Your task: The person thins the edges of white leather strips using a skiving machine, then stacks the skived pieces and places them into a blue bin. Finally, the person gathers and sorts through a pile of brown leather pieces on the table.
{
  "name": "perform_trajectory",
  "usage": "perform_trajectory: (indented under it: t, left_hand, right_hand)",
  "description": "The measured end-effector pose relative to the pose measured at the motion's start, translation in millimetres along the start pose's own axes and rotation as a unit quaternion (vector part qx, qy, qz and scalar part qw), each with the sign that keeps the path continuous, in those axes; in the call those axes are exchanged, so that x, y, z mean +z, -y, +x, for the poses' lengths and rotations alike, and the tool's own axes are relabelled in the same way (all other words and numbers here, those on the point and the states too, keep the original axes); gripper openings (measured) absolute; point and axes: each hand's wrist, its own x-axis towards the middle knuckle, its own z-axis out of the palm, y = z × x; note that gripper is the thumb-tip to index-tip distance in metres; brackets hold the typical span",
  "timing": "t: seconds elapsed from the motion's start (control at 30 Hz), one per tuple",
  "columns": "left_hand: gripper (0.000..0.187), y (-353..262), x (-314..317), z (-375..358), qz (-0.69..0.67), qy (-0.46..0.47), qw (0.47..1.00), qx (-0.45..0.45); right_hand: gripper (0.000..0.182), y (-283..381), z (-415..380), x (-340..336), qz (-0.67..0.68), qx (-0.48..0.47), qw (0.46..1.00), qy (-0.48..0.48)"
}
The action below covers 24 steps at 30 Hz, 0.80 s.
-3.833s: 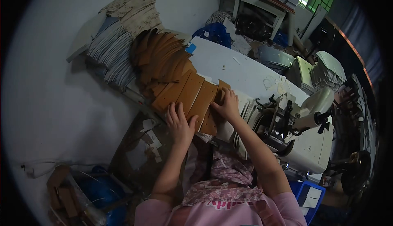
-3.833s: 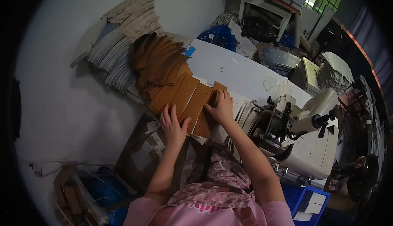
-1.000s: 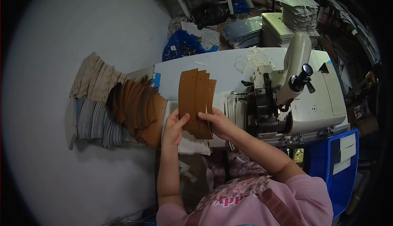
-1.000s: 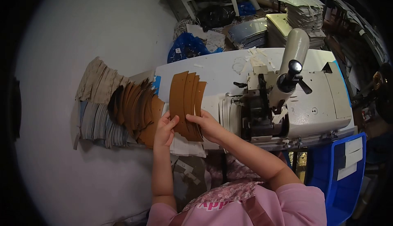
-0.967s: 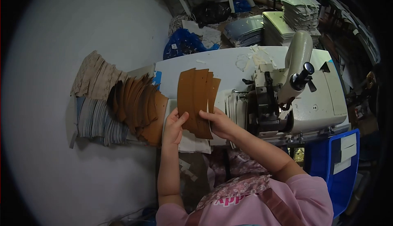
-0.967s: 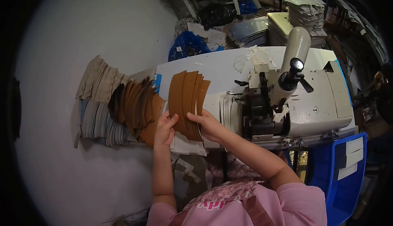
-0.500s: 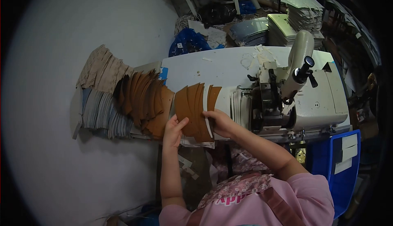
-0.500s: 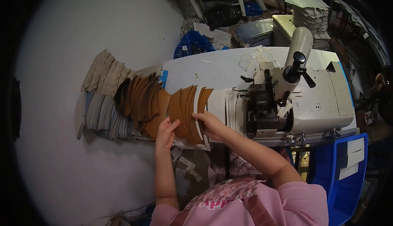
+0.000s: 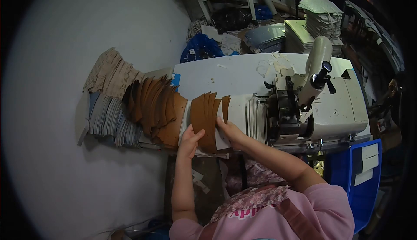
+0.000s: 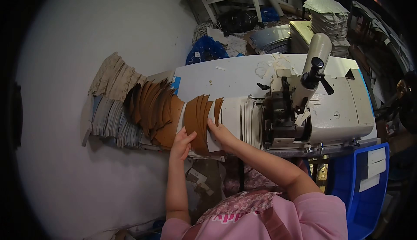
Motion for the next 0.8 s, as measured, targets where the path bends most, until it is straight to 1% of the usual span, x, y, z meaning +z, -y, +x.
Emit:
perform_trajectory:
  t: [0.03, 0.1, 0.2, 0.23, 0.27, 0.3, 0.33, 0.37, 0.4, 0.43, 0.47, 0.5, 0.53, 0.57, 0.6, 0.63, 0.67, 0.7, 0.73, 0.77, 0.8]
  left_hand:
    - [0.048, 6, -3, 5, 0.009, -0.006, 1.0, 0.007]
    - [0.047, 8, -8, 9, 0.04, -0.02, 0.999, 0.011]
    - [0.045, -3, -18, 6, 0.093, -0.04, 0.995, 0.012]
    - [0.045, -10, -17, 3, 0.106, -0.04, 0.993, 0.019]
    - [0.044, -18, -14, 1, 0.12, -0.039, 0.992, 0.027]
    - [0.048, -26, -7, -3, 0.067, -0.009, 0.995, 0.067]
    - [0.049, -34, 4, -6, 0.036, 0.015, 0.997, 0.063]
    - [0.051, -40, 17, -8, 0.004, 0.039, 0.998, 0.058]
    - [0.052, -42, 28, -7, -0.029, 0.063, 0.996, 0.054]
    - [0.053, -38, 36, -5, 0.011, 0.082, 0.996, 0.031]
    - [0.054, -35, 45, -2, 0.052, 0.102, 0.993, 0.009]
    - [0.053, -33, 56, 5, 0.084, 0.12, 0.989, -0.03]
    - [0.053, -34, 57, 13, 0.102, 0.131, 0.986, -0.033]
    - [0.052, -34, 57, 22, 0.12, 0.141, 0.982, -0.036]
    - [0.052, -37, 56, 32, 0.139, 0.151, 0.978, -0.038]
    - [0.048, -50, 57, 42, 0.145, 0.138, 0.98, -0.014]
    - [0.046, -65, 55, 58, 0.239, 0.132, 0.96, 0.053]
    - [0.045, -80, 52, 79, 0.329, 0.123, 0.929, 0.118]
    - [0.044, -92, 46, 104, 0.427, 0.084, 0.888, 0.148]
    - [0.045, -100, 35, 134, 0.501, 0.073, 0.845, 0.17]
    - [0.045, -105, 30, 156, 0.535, 0.073, 0.829, 0.144]
  right_hand:
    - [0.058, 1, -1, 0, -0.002, 0.022, 0.999, -0.027]
    - [0.06, -2, -4, -10, -0.079, -0.029, 0.991, -0.105]
    - [0.054, -2, -6, -26, -0.065, -0.147, 0.971, -0.18]
    - [0.054, 18, -23, -16, -0.003, -0.155, 0.971, -0.18]
    - [0.054, 19, -20, -20, 0.032, -0.17, 0.975, -0.14]
    - [0.057, 25, -21, -23, 0.032, -0.139, 0.985, -0.096]
    - [0.06, 30, -22, -24, 0.031, -0.108, 0.992, -0.051]
    - [0.072, 27, -18, -25, 0.022, -0.09, 0.996, -0.014]
    - [0.076, 31, -25, -12, 0.017, -0.116, 0.993, -0.022]
    - [0.08, 34, -34, 1, 0.012, -0.141, 0.99, -0.03]
    - [0.092, 18, -21, -3, 0.007, -0.144, 0.99, 0.008]
    - [0.092, 21, -26, 3, 0.031, -0.111, 0.993, 0.018]
    - [0.093, 26, -31, 7, 0.055, -0.078, 0.995, 0.029]
    - [0.089, 27, -26, -6, 0.066, -0.038, 0.993, 0.085]
    - [0.087, 26, -23, -10, -0.009, -0.127, 0.991, 0.029]
    - [0.085, 25, -19, -12, -0.084, -0.215, 0.973, -0.027]
    - [0.083, 23, -17, -14, -0.159, -0.297, 0.938, -0.084]
    - [0.07, 27, -29, -18, -0.193, -0.299, 0.928, -0.114]
    - [0.064, 35, -48, -20, -0.159, -0.289, 0.942, -0.059]
    - [0.059, 47, -71, -22, -0.126, -0.279, 0.952, -0.004]
    - [0.053, 56, -87, -28, -0.095, -0.271, 0.956, 0.052]
